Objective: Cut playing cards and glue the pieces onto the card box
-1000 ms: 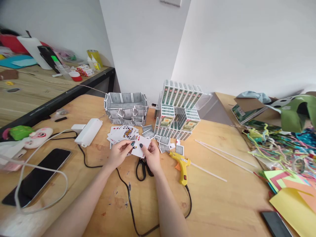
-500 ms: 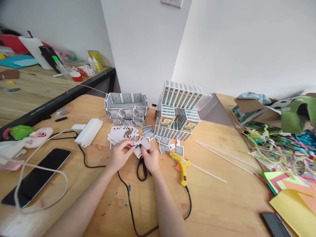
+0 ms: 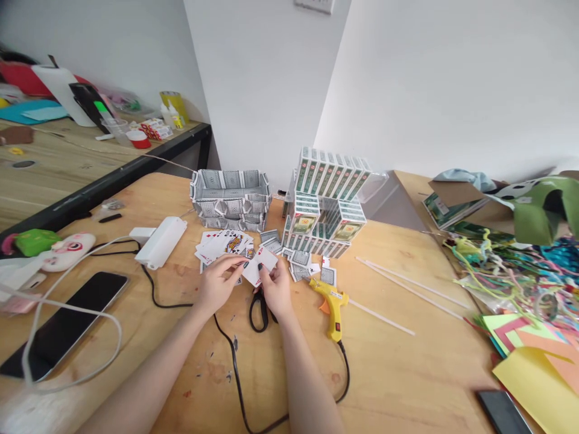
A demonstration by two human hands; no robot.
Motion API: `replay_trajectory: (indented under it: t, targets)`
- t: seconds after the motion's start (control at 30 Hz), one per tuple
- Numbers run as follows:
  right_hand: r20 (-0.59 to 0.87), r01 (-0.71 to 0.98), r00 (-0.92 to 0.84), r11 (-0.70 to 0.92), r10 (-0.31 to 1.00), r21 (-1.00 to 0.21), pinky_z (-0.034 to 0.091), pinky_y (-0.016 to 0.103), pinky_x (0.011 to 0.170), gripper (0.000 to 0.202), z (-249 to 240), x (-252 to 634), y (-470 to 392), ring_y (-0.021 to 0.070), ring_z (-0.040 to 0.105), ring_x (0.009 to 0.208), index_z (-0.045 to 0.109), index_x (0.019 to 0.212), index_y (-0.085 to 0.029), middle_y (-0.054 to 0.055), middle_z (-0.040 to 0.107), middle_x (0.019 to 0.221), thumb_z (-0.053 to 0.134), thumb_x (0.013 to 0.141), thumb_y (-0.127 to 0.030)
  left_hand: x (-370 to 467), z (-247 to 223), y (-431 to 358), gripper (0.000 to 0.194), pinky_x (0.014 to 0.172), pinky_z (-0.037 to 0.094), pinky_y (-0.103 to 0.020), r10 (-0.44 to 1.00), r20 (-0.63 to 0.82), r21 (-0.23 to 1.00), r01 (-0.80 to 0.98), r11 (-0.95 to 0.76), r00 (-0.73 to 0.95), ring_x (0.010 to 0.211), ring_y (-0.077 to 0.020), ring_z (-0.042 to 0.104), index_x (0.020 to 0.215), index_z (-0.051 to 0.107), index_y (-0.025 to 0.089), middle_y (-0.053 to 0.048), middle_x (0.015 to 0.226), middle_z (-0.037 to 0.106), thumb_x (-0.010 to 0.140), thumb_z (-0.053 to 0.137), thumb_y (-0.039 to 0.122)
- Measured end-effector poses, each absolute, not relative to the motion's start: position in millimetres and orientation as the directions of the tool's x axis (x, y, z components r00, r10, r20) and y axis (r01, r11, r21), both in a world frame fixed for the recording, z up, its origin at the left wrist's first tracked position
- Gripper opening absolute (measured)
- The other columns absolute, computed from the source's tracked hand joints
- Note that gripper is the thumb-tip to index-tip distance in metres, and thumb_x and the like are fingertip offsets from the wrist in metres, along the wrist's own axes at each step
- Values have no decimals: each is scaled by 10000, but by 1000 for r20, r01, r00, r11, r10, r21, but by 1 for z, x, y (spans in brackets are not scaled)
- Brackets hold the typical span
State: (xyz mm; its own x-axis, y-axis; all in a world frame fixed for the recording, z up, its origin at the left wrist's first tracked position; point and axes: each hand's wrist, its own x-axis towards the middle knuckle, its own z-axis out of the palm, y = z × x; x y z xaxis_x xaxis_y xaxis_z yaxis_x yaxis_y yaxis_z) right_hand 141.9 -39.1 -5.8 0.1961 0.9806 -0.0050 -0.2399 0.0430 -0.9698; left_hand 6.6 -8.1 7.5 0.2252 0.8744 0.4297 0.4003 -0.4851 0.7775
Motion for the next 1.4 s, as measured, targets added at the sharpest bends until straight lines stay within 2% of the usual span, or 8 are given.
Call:
replay_trajectory:
  t: [0.2, 0.33, 0.4, 0.5, 0.7, 0.9, 1.17, 1.4]
  targets:
    - [-4, -236, 216, 48, 976, -971, 386, 207, 359, 225, -4, 142, -39, 80, 448, 396, 475, 950, -219, -48, 518, 621, 521, 812, -391, 7, 4, -10, 124, 667, 487, -257, 890, 424, 741, 499, -449, 171, 663, -126, 607, 860, 594, 178, -43, 849, 665, 803, 526, 264]
    - [5, -264, 236, 69, 972, -962, 379, 199, 342, 357, -4, 141, -41, 82, 498, 392, 342, 1040, -264, -40, 586, 741, 571, 784, -361, 7, 5, -10, 73, 710, 485, -264, 879, 437, 757, 450, -474, 192, 754, -143, 629, 773, 566, 185, -40, 844, 673, 792, 540, 250]
    - [15, -288, 243, 87, 970, -954, 370, 187, 326, 378, -5, 141, -41, 79, 502, 370, 278, 986, -284, -59, 593, 745, 584, 773, -347, 7, 5, -10, 56, 735, 484, -274, 871, 450, 766, 418, -489, 195, 804, -152, 634, 746, 544, 187, -38, 840, 677, 784, 548, 228]
    - [30, -283, 215, 91, 976, -955, 382, 178, 331, 306, -7, 142, -40, 78, 496, 353, 267, 847, -266, -106, 540, 615, 560, 779, -325, 6, 2, -8, 52, 759, 483, -300, 842, 499, 745, 395, -537, 203, 831, -157, 633, 728, 524, 191, -29, 838, 679, 769, 552, 173]
    - [31, -293, 211, 94, 977, -951, 429, 199, 381, 254, -9, 140, -40, 77, 507, 374, 301, 763, -246, -112, 496, 571, 552, 733, -225, 4, -4, -3, 152, 774, 481, -331, 765, 604, 676, 367, -640, 223, 837, -153, 616, 700, 534, 200, -9, 847, 677, 729, 533, 51]
    - [16, -338, 177, 76, 984, -938, 481, 241, 460, 240, -5, 140, -42, 107, 560, 430, 324, 783, -243, -99, 532, 552, 558, 734, -239, 4, -1, -4, 183, 769, 479, -334, 736, 642, 664, 325, -673, 215, 836, -147, 600, 683, 540, 196, -11, 839, 669, 731, 514, 21]
    - [-26, -214, 187, 15, 982, -977, 268, 174, 328, 220, -2, 143, -41, 46, 367, 326, 521, 820, -170, -84, 479, 477, 567, 758, -376, 5, 2, -5, 143, 766, 479, -333, 734, 641, 652, 345, -675, 225, 848, -152, 587, 706, 594, 202, -22, 851, 652, 774, 528, 94]
    - [-63, -186, 119, -40, 991, -982, 239, 193, 353, 343, 0, 147, -42, 58, 346, 354, 616, 957, -133, -78, 443, 449, 567, 757, -407, 7, 4, -5, 153, 801, 472, -348, 743, 621, 639, 387, -665, 250, 867, -162, 568, 746, 632, 218, -15, 845, 640, 789, 524, 118]
